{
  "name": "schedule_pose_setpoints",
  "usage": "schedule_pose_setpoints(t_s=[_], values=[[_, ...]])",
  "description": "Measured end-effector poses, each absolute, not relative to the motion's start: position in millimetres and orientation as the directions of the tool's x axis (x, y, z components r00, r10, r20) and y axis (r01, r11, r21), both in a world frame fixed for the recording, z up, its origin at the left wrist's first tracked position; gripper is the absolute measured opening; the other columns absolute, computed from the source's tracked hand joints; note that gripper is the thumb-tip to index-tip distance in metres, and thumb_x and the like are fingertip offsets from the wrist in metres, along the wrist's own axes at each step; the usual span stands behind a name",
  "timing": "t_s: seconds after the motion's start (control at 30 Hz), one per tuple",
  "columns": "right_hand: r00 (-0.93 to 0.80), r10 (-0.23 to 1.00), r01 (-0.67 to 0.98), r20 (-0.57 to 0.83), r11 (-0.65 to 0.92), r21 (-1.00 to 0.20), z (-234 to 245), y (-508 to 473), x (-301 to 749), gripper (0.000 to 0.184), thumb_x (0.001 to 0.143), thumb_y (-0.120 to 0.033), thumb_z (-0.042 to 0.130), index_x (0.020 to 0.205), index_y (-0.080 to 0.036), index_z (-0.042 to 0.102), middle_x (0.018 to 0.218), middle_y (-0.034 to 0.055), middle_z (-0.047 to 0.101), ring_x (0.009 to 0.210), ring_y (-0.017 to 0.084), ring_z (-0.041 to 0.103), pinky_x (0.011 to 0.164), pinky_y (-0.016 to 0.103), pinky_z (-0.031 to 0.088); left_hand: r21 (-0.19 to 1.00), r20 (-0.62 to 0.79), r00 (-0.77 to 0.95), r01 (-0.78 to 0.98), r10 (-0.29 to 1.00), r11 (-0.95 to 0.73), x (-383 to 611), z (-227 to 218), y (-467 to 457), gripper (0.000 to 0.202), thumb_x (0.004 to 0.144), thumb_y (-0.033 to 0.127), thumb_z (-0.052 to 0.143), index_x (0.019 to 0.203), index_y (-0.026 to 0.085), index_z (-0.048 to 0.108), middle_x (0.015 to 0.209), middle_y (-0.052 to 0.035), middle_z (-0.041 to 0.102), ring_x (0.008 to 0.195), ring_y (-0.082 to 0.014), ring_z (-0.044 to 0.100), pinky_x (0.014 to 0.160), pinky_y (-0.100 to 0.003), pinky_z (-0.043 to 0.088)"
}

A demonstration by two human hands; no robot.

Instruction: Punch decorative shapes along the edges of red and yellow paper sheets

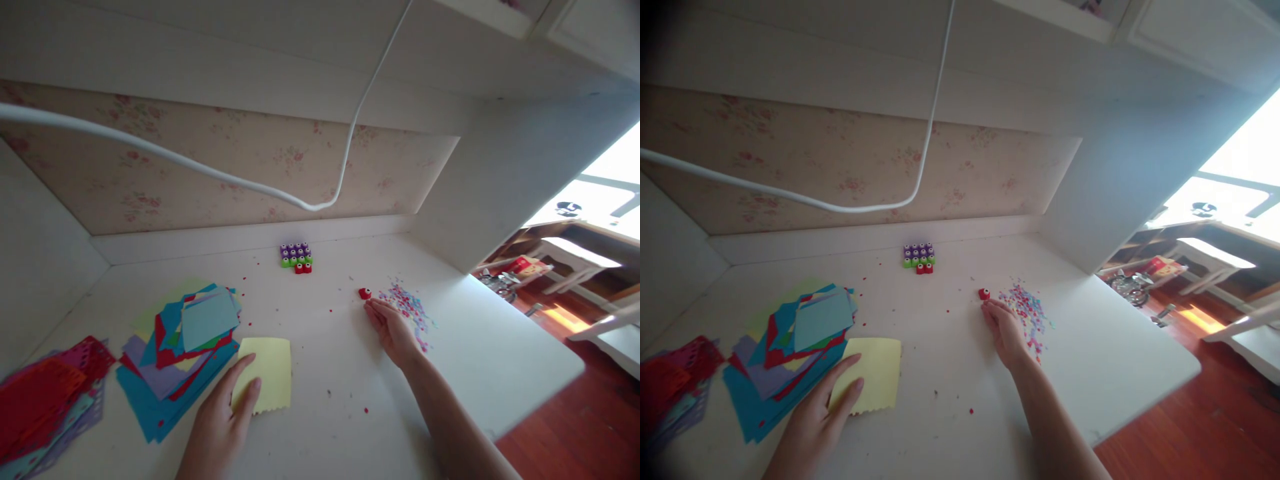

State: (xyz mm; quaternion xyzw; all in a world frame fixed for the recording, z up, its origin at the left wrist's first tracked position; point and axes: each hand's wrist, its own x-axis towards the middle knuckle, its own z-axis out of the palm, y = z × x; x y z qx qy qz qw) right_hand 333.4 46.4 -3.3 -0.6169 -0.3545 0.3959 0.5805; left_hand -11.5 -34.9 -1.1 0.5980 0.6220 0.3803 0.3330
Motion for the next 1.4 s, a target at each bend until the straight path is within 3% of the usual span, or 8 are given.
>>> schedule_pose_setpoints(t_s=[0.13, 0.3, 0.43, 0.53, 0.77, 0.97, 1.23, 1.4], values=[[0.449, 0.890, 0.310, 0.082, -0.069, -0.948, 2, 58, 358, 0.036, 0.077, -0.037, 0.066, 0.111, -0.025, 0.067, 0.114, 0.0072, 0.066, 0.088, 0.022, 0.068, 0.084, 0.038, 0.056, 0.866, -0.122, 0.064, 0.495, 0.990, 0.075, 3, 5, -38, 0.058, 0.090, 0.053, 0.049, 0.138, 0.021, 0.051, 0.104, -0.0060, 0.075, 0.067, -0.0194, 0.072, 0.065, -0.030, 0.060], [0.263, 0.942, 0.642, 0.208, -0.010, -0.767, 4, 90, 363, 0.021, 0.076, -0.025, 0.066, 0.094, -0.027, 0.075, 0.109, 0.0042, 0.069, 0.090, 0.022, 0.066, 0.094, 0.037, 0.047, 0.625, 0.084, 0.197, 0.753, 0.977, -0.205, 24, 3, -39, 0.048, 0.093, 0.040, 0.044, 0.134, 0.019, 0.057, 0.126, -0.0107, 0.067, 0.108, -0.0252, 0.068, 0.088, -0.033, 0.056], [0.199, 0.942, 0.776, 0.269, 0.015, -0.630, 3, 101, 363, 0.027, 0.083, -0.026, 0.058, 0.107, -0.026, 0.072, 0.116, 0.0067, 0.066, 0.101, 0.026, 0.063, 0.097, 0.043, 0.045, 0.356, 0.139, 0.261, 0.887, 0.955, -0.294, 29, -1, -42, 0.044, 0.094, 0.037, 0.044, 0.133, 0.021, 0.057, 0.117, -0.0126, 0.071, 0.081, -0.0251, 0.075, 0.062, -0.030, 0.058], [0.156, 0.934, 0.835, 0.320, 0.048, -0.548, 7, 101, 352, 0.036, 0.087, -0.026, 0.055, 0.121, -0.024, 0.066, 0.126, 0.0096, 0.061, 0.120, 0.031, 0.050, 0.106, 0.048, 0.037, 0.296, 0.190, 0.287, 0.895, 0.939, -0.334, 28, -1, -42, 0.040, 0.094, 0.041, 0.048, 0.127, 0.023, 0.061, 0.102, -0.0088, 0.075, 0.068, -0.0231, 0.074, 0.054, -0.029, 0.056], [-0.122, 0.957, 0.854, 0.262, 0.236, -0.464, 18, 136, 279, 0.040, 0.093, -0.025, 0.050, 0.132, -0.024, 0.058, 0.132, 0.0065, 0.059, 0.121, 0.023, 0.052, 0.107, 0.035, 0.037, 0.361, 0.403, 0.385, 0.767, 0.830, -0.531, 21, 4, -38, 0.020, 0.094, 0.027, 0.051, 0.104, 0.026, 0.068, 0.095, -0.0042, 0.074, 0.081, -0.0198, 0.071, 0.073, -0.029, 0.057], [-0.142, 0.972, 0.845, 0.187, 0.217, -0.489, 18, 181, 238, 0.036, 0.091, -0.021, 0.052, 0.126, -0.016, 0.061, 0.129, 0.0131, 0.060, 0.119, 0.027, 0.055, 0.102, 0.035, 0.038, 0.337, 0.446, 0.496, 0.678, 0.745, -0.653, 10, 16, -38, 0.033, 0.086, 0.008, 0.049, 0.109, 0.023, 0.068, 0.101, -0.0048, 0.072, 0.093, -0.0227, 0.066, 0.086, -0.042, 0.053], [0.003, 0.989, 0.768, 0.148, 0.092, -0.634, 19, 162, 241, 0.019, 0.087, -0.020, 0.056, 0.103, -0.021, 0.067, 0.110, 0.0103, 0.068, 0.103, 0.026, 0.063, 0.093, 0.038, 0.044, 0.384, 0.432, 0.478, 0.669, 0.765, -0.636, 0, 17, -36, 0.039, 0.085, 0.005, 0.046, 0.112, 0.023, 0.068, 0.107, -0.0061, 0.072, 0.101, -0.0230, 0.065, 0.092, -0.043, 0.052], [-0.011, 0.994, 0.593, 0.109, 0.094, -0.799, 25, 120, 241, 0.024, 0.086, -0.027, 0.058, 0.110, -0.024, 0.059, 0.105, 0.0044, 0.071, 0.093, 0.019, 0.069, 0.081, 0.032, 0.052, 0.412, 0.363, 0.488, 0.680, 0.794, -0.606, 6, 15, -38, 0.047, 0.081, 0.003, 0.046, 0.121, 0.021, 0.064, 0.113, -0.0079, 0.070, 0.106, -0.0247, 0.063, 0.098, -0.047, 0.049]])
